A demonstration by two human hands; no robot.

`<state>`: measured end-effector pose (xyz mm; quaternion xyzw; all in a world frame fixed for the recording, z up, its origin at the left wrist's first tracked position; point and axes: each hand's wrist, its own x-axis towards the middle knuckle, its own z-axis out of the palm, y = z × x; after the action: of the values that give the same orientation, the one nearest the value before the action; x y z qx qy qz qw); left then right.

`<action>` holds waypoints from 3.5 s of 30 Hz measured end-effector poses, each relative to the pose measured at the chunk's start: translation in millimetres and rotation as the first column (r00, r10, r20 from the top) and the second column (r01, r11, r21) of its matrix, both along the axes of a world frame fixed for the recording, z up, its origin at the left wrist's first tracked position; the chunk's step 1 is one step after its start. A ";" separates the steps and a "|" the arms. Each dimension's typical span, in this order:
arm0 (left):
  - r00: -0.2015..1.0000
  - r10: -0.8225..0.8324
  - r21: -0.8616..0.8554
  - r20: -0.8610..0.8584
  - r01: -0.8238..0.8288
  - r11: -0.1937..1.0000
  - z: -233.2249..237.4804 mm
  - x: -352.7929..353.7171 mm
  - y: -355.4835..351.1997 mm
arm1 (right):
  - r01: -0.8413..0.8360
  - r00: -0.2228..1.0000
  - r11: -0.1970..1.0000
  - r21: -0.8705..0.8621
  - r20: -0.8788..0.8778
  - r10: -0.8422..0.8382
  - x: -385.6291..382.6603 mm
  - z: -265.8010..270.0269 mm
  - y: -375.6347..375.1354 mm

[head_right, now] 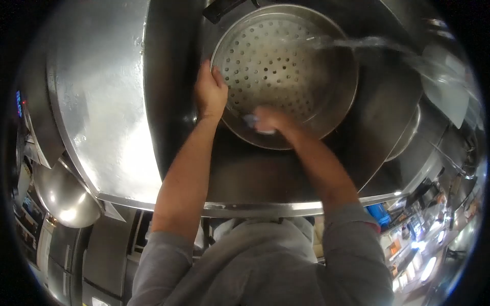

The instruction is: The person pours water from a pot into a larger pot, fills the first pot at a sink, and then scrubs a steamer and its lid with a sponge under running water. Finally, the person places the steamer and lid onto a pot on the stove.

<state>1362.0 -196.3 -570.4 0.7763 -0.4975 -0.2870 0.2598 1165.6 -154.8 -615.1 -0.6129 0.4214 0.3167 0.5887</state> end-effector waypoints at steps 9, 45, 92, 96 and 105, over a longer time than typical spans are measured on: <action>0.995 -0.080 -0.275 0.067 0.095 0.957 15.2 -13.6 -30.5 | 0.866 0.499 0.449 -0.218 0.404 -0.767 5.0 84.6 -121.5; 0.551 -0.447 0.267 -0.705 0.790 0.551 330.7 -117.9 -50.7 | 0.678 -0.502 -0.688 0.258 0.846 -0.178 -211.3 291.1 94.1; 0.163 0.185 0.223 -0.969 0.256 0.941 353.0 -26.1 -40.1 | 0.839 -0.518 -0.427 0.339 0.738 -0.433 -86.3 314.0 6.8; 0.278 0.240 0.254 -0.930 0.017 0.967 373.0 -13.5 -45.0 | 0.967 -0.240 -0.196 0.161 0.830 -0.504 -48.6 317.3 -16.5; 0.906 0.114 0.041 -0.407 -0.107 0.993 300.6 11.9 -100.5 | 0.942 -0.331 -0.162 0.295 0.731 -0.596 -24.2 294.2 -53.9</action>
<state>1373.9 -296.8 -269.8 0.7284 -0.3847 -0.4323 0.3668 1141.4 -208.7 -321.0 -0.2732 0.5224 -0.5857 0.5562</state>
